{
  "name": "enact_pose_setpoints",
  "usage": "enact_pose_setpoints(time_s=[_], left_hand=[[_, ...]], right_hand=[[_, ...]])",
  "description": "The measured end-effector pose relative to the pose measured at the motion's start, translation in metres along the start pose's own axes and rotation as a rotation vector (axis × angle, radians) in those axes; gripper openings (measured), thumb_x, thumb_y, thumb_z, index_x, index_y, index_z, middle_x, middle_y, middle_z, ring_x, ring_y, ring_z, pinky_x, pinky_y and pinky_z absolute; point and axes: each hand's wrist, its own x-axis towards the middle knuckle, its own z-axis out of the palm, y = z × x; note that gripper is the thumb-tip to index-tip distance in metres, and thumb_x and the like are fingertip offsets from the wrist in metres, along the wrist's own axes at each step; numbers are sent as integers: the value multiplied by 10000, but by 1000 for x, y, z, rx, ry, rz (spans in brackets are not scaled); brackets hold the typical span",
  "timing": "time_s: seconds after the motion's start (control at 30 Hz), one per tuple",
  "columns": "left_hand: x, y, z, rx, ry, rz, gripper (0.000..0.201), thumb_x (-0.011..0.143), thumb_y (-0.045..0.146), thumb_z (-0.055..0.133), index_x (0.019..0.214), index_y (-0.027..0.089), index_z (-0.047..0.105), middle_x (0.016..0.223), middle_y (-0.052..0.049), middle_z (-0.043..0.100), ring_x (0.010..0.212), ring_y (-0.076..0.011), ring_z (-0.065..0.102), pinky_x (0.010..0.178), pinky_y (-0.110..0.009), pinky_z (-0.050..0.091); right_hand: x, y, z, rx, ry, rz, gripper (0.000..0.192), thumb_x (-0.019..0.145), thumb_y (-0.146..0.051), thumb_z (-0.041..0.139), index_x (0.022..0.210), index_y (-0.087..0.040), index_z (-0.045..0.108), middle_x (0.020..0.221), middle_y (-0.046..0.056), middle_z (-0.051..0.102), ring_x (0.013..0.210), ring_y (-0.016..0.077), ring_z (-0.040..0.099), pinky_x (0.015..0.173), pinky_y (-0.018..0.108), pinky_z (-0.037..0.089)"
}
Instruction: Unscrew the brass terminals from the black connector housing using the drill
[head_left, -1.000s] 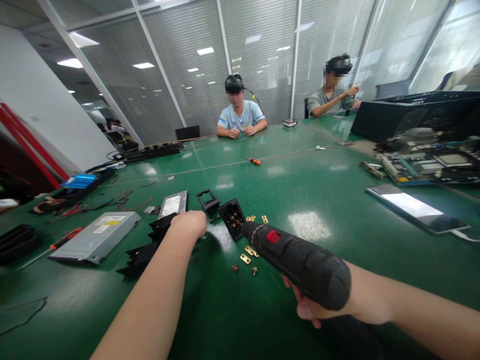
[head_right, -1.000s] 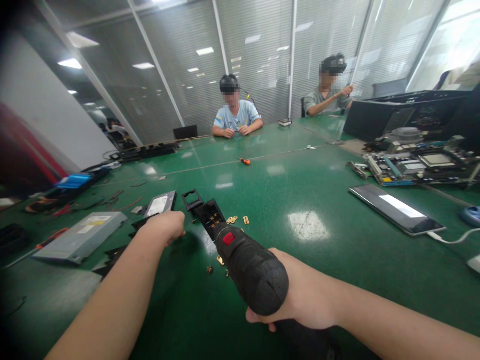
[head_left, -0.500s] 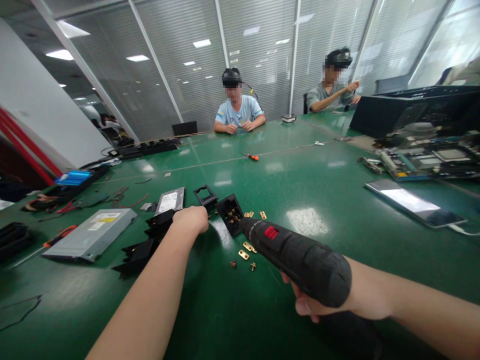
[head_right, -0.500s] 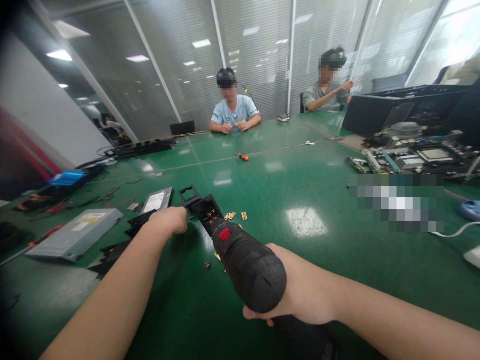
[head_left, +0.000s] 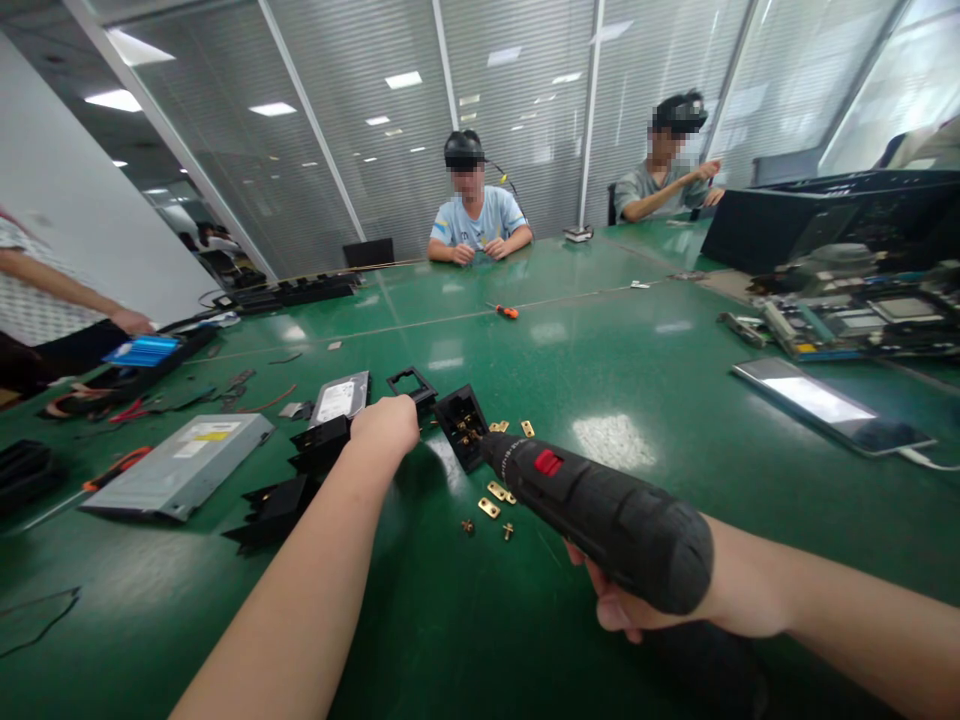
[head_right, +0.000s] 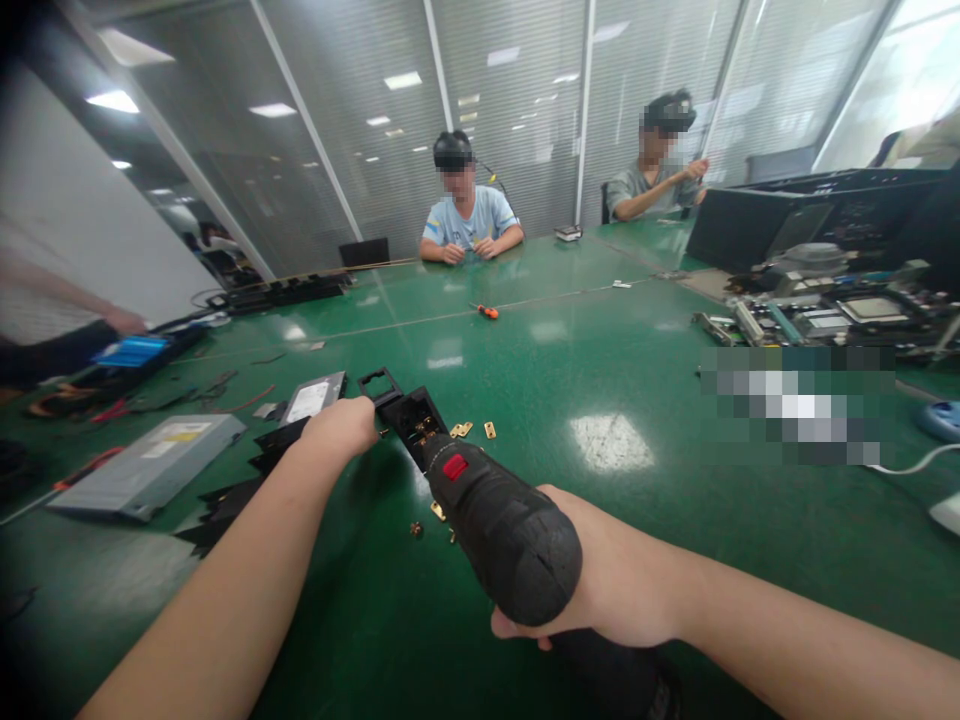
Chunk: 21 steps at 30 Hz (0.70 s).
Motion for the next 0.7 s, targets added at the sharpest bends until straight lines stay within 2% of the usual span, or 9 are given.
enact_pose_setpoints(time_s=[0.13,0.3,0.47,0.6,0.7], left_hand=[[-1,3,4,246,-75,15,308,718,271,770,1012,202,835,1184,-280,779,1128,-491,733,902,-514,588],[-5,11,8,263,-37,24,294,794,348,750,1026,188,836,1169,-289,778,1117,-496,737,889,-523,590],[-8,19,12,261,-52,30,254,847,318,654,989,222,841,1187,-248,791,1133,-458,743,862,-479,591],[-7,21,14,239,-41,24,278,840,217,627,1009,202,848,1182,-260,790,1135,-465,743,872,-500,585],[-4,19,15,232,-39,27,272,833,185,626,998,183,843,1164,-274,789,1131,-476,743,882,-514,581]], right_hand=[[0,9,-2,14,-4,-13,414,792,-447,934,935,-177,655,720,-38,638,625,106,626,594,226,535],[-1,15,-4,30,11,4,390,789,-439,936,945,-176,694,725,-31,661,642,125,656,588,228,533],[-2,3,-2,-15,5,-8,381,784,-422,931,968,-166,717,700,-30,650,632,123,635,593,236,533],[-2,-7,0,-44,1,5,320,786,-384,918,856,-169,691,689,-35,646,631,108,613,594,222,513],[-3,-7,0,-1,13,12,353,756,-340,930,733,-174,618,669,-42,642,629,102,609,613,223,510]])
